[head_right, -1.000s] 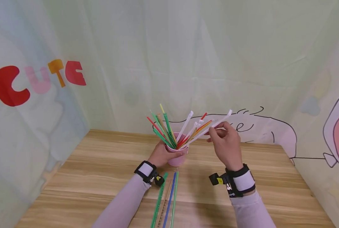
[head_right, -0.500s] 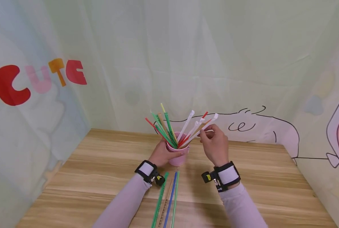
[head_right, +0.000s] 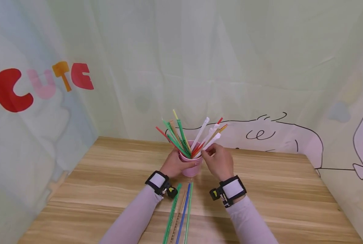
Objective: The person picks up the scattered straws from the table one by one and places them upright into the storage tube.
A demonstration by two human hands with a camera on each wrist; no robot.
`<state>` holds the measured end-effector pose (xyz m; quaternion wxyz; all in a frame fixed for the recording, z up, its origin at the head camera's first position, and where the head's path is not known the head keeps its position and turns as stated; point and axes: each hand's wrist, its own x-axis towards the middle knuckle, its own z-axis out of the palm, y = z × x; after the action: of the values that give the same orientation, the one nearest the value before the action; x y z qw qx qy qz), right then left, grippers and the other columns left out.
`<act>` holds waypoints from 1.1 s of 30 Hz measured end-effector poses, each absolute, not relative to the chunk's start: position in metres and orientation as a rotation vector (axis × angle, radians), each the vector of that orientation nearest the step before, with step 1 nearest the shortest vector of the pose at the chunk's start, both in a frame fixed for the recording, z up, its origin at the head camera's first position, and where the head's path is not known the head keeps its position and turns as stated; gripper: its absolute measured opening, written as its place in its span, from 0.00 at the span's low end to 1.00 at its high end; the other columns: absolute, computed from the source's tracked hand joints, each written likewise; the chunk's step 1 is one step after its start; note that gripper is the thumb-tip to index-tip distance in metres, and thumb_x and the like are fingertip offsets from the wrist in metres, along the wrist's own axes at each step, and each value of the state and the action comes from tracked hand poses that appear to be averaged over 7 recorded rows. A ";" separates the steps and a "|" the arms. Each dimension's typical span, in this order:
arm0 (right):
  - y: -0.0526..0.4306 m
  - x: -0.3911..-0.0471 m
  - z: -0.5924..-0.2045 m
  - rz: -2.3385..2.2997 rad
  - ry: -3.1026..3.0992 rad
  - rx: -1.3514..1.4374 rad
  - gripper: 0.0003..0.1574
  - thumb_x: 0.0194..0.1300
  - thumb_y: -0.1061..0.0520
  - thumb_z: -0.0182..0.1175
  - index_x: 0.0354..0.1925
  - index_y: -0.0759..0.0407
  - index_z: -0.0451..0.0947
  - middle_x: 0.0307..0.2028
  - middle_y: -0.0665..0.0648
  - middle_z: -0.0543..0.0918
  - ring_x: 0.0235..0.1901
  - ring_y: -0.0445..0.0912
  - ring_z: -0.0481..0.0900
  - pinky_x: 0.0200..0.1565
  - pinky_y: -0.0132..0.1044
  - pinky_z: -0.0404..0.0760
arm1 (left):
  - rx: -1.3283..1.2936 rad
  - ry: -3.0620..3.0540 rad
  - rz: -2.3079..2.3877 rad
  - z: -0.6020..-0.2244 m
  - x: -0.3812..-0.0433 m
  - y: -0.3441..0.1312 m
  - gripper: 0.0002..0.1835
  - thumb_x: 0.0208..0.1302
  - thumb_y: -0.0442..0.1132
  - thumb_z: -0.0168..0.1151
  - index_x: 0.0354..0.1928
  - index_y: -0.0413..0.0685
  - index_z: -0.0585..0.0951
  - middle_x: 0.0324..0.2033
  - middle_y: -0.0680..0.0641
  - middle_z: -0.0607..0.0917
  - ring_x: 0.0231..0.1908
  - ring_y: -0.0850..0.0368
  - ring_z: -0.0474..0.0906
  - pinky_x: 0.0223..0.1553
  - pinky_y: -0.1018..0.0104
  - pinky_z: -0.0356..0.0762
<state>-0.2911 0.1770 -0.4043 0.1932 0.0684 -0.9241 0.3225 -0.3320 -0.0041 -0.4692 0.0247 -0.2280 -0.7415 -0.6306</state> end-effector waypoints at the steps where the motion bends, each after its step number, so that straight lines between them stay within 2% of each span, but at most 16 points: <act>1: 0.177 -0.291 -0.405 0.916 -2.601 0.193 0.17 0.62 0.47 0.65 0.33 0.60 0.78 0.28 0.57 0.82 0.26 0.46 0.75 0.23 0.38 0.73 | -0.694 -2.304 -1.947 -0.473 -0.335 -0.003 0.42 0.47 0.48 0.78 0.65 0.55 0.68 0.57 0.52 0.77 0.55 0.60 0.71 0.58 0.53 0.72; 4: 0.179 -0.291 -0.407 0.979 -2.612 0.195 0.25 0.59 0.44 0.67 0.39 0.63 0.73 0.31 0.60 0.80 0.28 0.48 0.75 0.26 0.39 0.73 | -0.671 -2.325 -1.948 -0.479 -0.340 -0.002 0.42 0.46 0.52 0.78 0.65 0.60 0.69 0.56 0.57 0.77 0.53 0.65 0.71 0.57 0.57 0.73; 7: 0.182 -0.293 -0.409 1.146 -2.624 0.231 0.37 0.55 0.42 0.71 0.49 0.64 0.68 0.38 0.62 0.78 0.34 0.51 0.75 0.32 0.42 0.76 | -0.671 -2.324 -1.942 -0.479 -0.340 -0.003 0.42 0.46 0.51 0.78 0.64 0.60 0.69 0.56 0.55 0.77 0.53 0.65 0.71 0.57 0.56 0.73; 11: 0.183 -0.298 -0.413 1.402 -2.643 0.322 0.54 0.48 0.42 0.75 0.65 0.58 0.59 0.53 0.62 0.73 0.50 0.55 0.71 0.47 0.53 0.77 | -0.687 -2.334 -1.902 -0.478 -0.340 -0.005 0.43 0.47 0.50 0.78 0.66 0.56 0.68 0.58 0.52 0.76 0.55 0.63 0.70 0.59 0.54 0.71; 14: 0.181 -0.301 -0.418 1.524 -2.639 0.389 0.61 0.46 0.44 0.77 0.70 0.52 0.54 0.59 0.61 0.69 0.56 0.55 0.66 0.54 0.60 0.72 | -0.709 -2.328 -1.882 -0.479 -0.342 -0.007 0.44 0.47 0.50 0.77 0.67 0.53 0.67 0.58 0.51 0.76 0.55 0.63 0.70 0.60 0.52 0.70; 18: 0.174 -0.303 -0.424 1.660 -2.575 0.470 0.59 0.45 0.49 0.78 0.69 0.55 0.58 0.61 0.63 0.68 0.59 0.53 0.63 0.60 0.65 0.61 | -0.730 -2.321 -1.884 -0.481 -0.342 -0.007 0.43 0.48 0.47 0.78 0.67 0.54 0.68 0.59 0.47 0.76 0.56 0.62 0.69 0.62 0.52 0.68; 21: 0.165 -0.303 -0.423 1.748 -2.504 0.561 0.51 0.47 0.54 0.77 0.66 0.59 0.64 0.61 0.64 0.71 0.60 0.54 0.64 0.63 0.65 0.56 | -0.712 -2.332 -1.894 -0.482 -0.341 -0.008 0.43 0.48 0.45 0.78 0.66 0.59 0.67 0.59 0.45 0.76 0.55 0.63 0.69 0.62 0.53 0.68; 23: 0.159 -0.301 -0.421 1.797 -2.467 0.623 0.46 0.50 0.57 0.76 0.64 0.60 0.66 0.60 0.65 0.73 0.60 0.55 0.66 0.64 0.63 0.56 | -0.700 -2.336 -1.908 -0.484 -0.340 -0.008 0.43 0.48 0.43 0.78 0.66 0.61 0.67 0.59 0.47 0.76 0.55 0.64 0.69 0.62 0.54 0.69; 26: 0.153 -0.301 -0.419 1.839 -2.421 0.705 0.41 0.51 0.62 0.73 0.62 0.63 0.69 0.57 0.67 0.75 0.57 0.57 0.69 0.63 0.61 0.61 | -0.719 -2.330 -1.905 -0.485 -0.341 -0.008 0.44 0.47 0.40 0.78 0.67 0.57 0.66 0.59 0.48 0.75 0.56 0.64 0.69 0.62 0.54 0.69; 29: 0.149 -0.302 -0.422 1.851 -2.384 0.716 0.42 0.50 0.64 0.73 0.63 0.65 0.68 0.57 0.68 0.75 0.56 0.58 0.70 0.62 0.60 0.63 | -0.740 -2.334 -1.877 -0.486 -0.341 -0.008 0.45 0.47 0.39 0.78 0.67 0.51 0.65 0.59 0.47 0.75 0.56 0.63 0.69 0.62 0.54 0.68; 33: 0.147 -0.306 -0.428 1.866 -2.350 0.677 0.44 0.48 0.63 0.75 0.62 0.66 0.68 0.56 0.68 0.75 0.56 0.57 0.71 0.62 0.60 0.64 | -0.766 -2.339 -1.846 -0.486 -0.343 -0.009 0.44 0.47 0.40 0.78 0.67 0.50 0.66 0.58 0.46 0.76 0.55 0.63 0.69 0.61 0.54 0.69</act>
<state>-0.3062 0.1466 -0.4281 0.0329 0.2199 -0.7635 0.6063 -0.3430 -0.0091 -0.4855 0.0323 -0.2488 -0.7599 -0.5997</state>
